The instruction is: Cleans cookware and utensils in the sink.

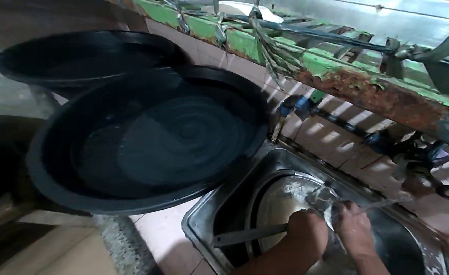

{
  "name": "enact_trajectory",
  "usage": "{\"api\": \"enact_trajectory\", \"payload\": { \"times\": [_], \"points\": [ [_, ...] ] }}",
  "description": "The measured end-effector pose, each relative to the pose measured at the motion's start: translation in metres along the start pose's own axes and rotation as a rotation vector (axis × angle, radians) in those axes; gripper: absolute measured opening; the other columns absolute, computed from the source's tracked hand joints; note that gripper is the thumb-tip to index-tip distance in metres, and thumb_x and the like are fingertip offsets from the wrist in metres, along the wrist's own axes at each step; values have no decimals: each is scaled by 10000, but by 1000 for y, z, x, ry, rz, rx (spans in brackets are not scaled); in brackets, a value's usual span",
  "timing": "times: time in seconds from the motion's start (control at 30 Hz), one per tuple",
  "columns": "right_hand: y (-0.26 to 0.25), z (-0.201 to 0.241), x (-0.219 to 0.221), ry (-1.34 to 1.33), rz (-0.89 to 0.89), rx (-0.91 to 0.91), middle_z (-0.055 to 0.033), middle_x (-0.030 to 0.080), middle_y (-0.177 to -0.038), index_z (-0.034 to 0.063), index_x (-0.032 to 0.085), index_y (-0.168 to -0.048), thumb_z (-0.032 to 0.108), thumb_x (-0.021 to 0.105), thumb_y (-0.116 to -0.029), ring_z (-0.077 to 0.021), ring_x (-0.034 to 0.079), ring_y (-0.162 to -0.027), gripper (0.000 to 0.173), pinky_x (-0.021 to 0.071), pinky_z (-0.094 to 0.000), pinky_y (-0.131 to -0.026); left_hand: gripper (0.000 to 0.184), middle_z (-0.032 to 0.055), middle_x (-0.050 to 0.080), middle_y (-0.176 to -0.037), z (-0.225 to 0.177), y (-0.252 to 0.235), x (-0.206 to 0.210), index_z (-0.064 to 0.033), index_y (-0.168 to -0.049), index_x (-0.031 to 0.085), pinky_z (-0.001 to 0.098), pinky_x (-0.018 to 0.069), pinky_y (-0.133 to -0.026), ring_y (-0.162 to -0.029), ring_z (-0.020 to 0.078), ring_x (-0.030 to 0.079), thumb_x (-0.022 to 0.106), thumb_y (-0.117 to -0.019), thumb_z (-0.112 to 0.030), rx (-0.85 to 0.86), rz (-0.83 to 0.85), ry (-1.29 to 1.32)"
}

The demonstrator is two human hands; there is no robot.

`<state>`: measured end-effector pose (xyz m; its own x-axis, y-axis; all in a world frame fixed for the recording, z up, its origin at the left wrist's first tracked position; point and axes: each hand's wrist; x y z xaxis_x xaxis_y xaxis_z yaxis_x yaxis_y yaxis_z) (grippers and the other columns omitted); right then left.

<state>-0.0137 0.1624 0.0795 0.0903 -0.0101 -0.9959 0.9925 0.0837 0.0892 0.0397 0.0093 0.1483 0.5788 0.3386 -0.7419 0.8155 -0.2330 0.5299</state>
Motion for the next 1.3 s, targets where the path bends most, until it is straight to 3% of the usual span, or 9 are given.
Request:
{"api": "enact_trajectory", "payload": {
  "times": [0.2, 0.37, 0.5, 0.67, 0.8, 0.93, 1.03, 1.2, 1.3],
  "points": [
    [-12, -17, 21, -971, -164, 242, -246, 594, -1371, -53, 508, -1425, 73, 585, -1014, -283, 611, -1228, 437, 496, -431, -1047, 331, 196, 608, -1331, 9, 3, -7, -55, -1308, 643, 569, 553, -885, -1142, 400, 641, 458, -1034, -65, -39, -30, 54],
    [4, -12, 14, -1663, 124, 497, -124, 607, -1071, 223, 249, -1575, -111, 491, -958, -160, 649, -667, 743, 566, -320, -516, 351, 188, 601, -1344, 23, -2, -7, -82, -1341, 631, 562, 552, -894, -1149, 390, 640, 430, -1055, -105, -35, -76, 86],
    [-5, -20, 21, -1500, 131, 604, -135, 635, -957, 42, 446, -1397, 39, 548, -1028, -183, 642, -661, 383, 563, -350, -548, 361, 190, 599, -1355, 32, 2, -3, -82, -1366, 611, 569, 541, -913, -1177, 399, 627, 409, -1070, -121, 9, -58, 52],
    [-3, -15, 22, -1201, 26, 562, -160, 673, -989, -10, 582, -1285, 222, 634, -1026, -204, 666, -744, 351, 573, -411, -626, 362, 177, 617, -1327, 33, 5, 3, -110, -1364, 621, 582, 538, -905, -1167, 392, 633, 429, -1056, -121, 24, -52, 85],
    [1, -20, 27, -1070, 11, 430, -203, 661, -1249, -33, 556, -1361, 206, 558, -1060, -237, 649, -1115, 385, 519, -442, -978, 344, 178, 623, -1313, 33, 5, 4, -99, -1328, 640, 585, 541, -898, -1155, 393, 638, 441, -1047, -112, 18, -44, 106],
    [-2, -32, 18, -1346, 304, 385, -131, 622, -1159, 150, 401, -1514, -91, 534, -912, -189, 664, -849, 663, 580, -365, -644, 322, 179, 627, -1310, 36, 8, 2, -93, -1289, 657, 597, 539, -883, -1152, 395, 638, 445, -1048, -105, 15, -27, 78],
    [-4, -35, 16, -1222, 265, 488, -137, 642, -1092, 60, 486, -1407, 28, 574, -1016, -188, 659, -809, 402, 565, -373, -646, 327, 170, 627, -1316, 33, 7, 7, -105, -1298, 655, 601, 540, -879, -1146, 394, 642, 440, -1051, -116, 43, -32, 94],
    [-8, -33, 14, -572, 85, 342, -314, 675, -1160, -80, 645, -1232, 275, 541, -1067, -454, 646, -1126, 406, 471, -628, -997, 331, 166, 634, -1305, 23, 6, 14, -109, -1304, 658, 592, 552, -860, -1129, 389, 652, 445, -1051, -118, 44, -30, 111],
    [-3, -21, 12, -181, 24, 166, -303, 590, -1374, -22, 595, -1370, 234, 497, -1069, -466, 561, -1303, 407, 423, -646, -1082, 314, 169, 622, -1315, 12, 1, 9, -85, -1283, 656, 573, 561, -853, -1121, 385, 651, 460, -1037, -86, 16, -5, 88]
  ]
}}
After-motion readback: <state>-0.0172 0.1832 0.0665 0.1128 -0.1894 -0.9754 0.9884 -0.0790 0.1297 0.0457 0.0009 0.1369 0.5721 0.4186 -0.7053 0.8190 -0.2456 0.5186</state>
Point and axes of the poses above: each hand's wrist, its own y-axis away from the middle knuckle, its own x-axis out of the palm, z = x × y
